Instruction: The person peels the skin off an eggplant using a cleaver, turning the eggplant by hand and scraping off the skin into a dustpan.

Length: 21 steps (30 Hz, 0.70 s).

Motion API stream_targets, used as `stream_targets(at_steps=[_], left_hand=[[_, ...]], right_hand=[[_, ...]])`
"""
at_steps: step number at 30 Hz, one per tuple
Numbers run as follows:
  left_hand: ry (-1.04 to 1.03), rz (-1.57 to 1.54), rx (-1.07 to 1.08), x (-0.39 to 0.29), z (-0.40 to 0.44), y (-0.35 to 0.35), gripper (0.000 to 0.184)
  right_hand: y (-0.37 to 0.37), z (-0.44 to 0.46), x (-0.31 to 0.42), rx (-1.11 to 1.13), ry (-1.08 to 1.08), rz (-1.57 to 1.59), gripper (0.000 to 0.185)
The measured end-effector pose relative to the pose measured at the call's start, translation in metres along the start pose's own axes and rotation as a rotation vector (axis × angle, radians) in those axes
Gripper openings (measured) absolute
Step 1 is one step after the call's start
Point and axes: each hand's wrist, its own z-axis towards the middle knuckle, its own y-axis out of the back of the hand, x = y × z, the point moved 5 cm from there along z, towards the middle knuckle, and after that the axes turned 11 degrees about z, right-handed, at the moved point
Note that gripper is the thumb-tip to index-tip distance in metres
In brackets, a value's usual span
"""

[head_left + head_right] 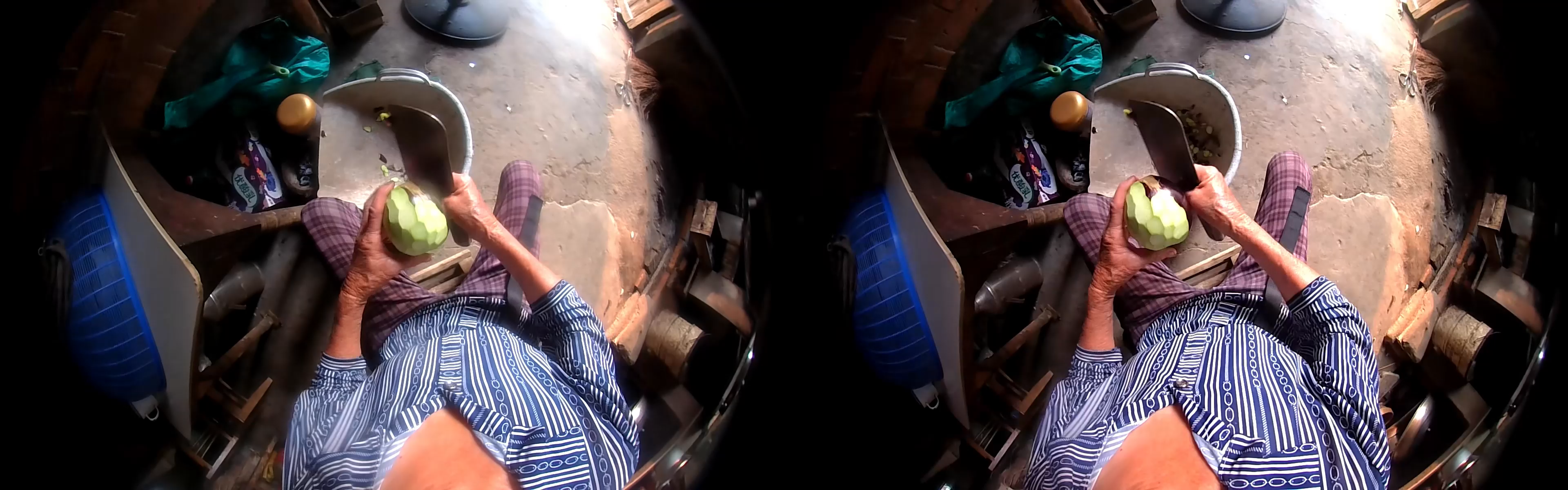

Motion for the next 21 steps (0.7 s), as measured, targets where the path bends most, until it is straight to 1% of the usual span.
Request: stream_targets(at_steps=[1, 3, 4, 5, 7, 8, 9, 10, 11, 13, 14, 15, 16, 17, 18, 19, 21], left_hand=[[0.000, 0.000, 0.000, -0.001, 0.000, -0.002, 0.117], [0.076, -0.374, 0.064, -0.003, 0.000, -0.011, 0.122], [0.076, -0.374, 0.063, -0.003, 0.000, -0.012, 0.122], [0.097, -0.464, 0.062, -0.002, 0.000, -0.014, 0.120], [0.140, -0.644, 0.060, -0.001, 0.001, -0.017, 0.117], [0.254, -0.731, -0.026, 0.001, 0.003, -0.021, 0.110], [0.281, -0.757, -0.083, -0.002, 0.003, -0.021, 0.103], [0.278, -0.762, -0.105, -0.002, 0.003, -0.020, 0.100], [0.274, -0.769, -0.125, -0.002, 0.003, -0.019, 0.098], [0.357, -0.835, -0.138, 0.014, 0.000, -0.020, 0.092], [0.338, -0.793, -0.148, 0.026, 0.002, -0.022, 0.087], [0.385, -0.591, -0.191, 0.036, -0.003, -0.026, 0.074], [0.392, -1.202, -0.221, 0.054, -0.011, -0.036, 0.065], [0.370, -1.816, -0.240, 0.058, -0.013, -0.041, 0.056], [0.289, -1.401, -0.271, 0.061, -0.018, -0.038, 0.046], [0.254, -1.231, -0.294, 0.063, -0.021, -0.036, 0.046], [0.217, -1.155, -0.327, 0.067, -0.027, -0.034, 0.046]], right_hand=[[0.001, 0.000, -0.002, 0.000, 0.000, 0.000, 0.023], [0.002, 0.002, -0.004, -0.019, 0.155, 0.004, 0.024], [0.003, 0.003, -0.007, -0.016, 0.141, 0.028, 0.026], [0.003, 0.002, -0.008, -0.015, 0.140, 0.027, 0.026], [0.006, -0.001, -0.007, -0.110, 0.153, -0.079, 0.017], [0.006, 0.000, -0.012, -0.102, 0.148, -0.079, 0.017], [0.006, 0.002, -0.012, -0.075, 0.278, -0.185, 0.023], [0.005, 0.002, -0.007, -0.050, 0.413, -0.291, 0.030], [0.006, 0.001, -0.007, -0.050, 0.415, -0.292, 0.030], [0.003, -0.008, 0.003, -0.134, 0.633, -0.680, 0.037], [0.000, -0.017, 0.009, -0.123, 0.685, -0.768, 0.043], [-0.006, -0.029, 0.017, -0.113, 0.749, -0.811, 0.040], [-0.013, -0.041, 0.023, -0.088, 0.777, -0.891, 0.039], [-0.018, -0.049, 0.026, -0.065, 0.803, -0.973, 0.037], [-0.023, -0.054, 0.026, -0.016, 0.863, -1.046, 0.035], [-0.025, -0.058, 0.027, 0.012, 0.898, -1.063, 0.034], [-0.023, -0.057, 0.023, 0.017, 0.908, -1.072, 0.034]])
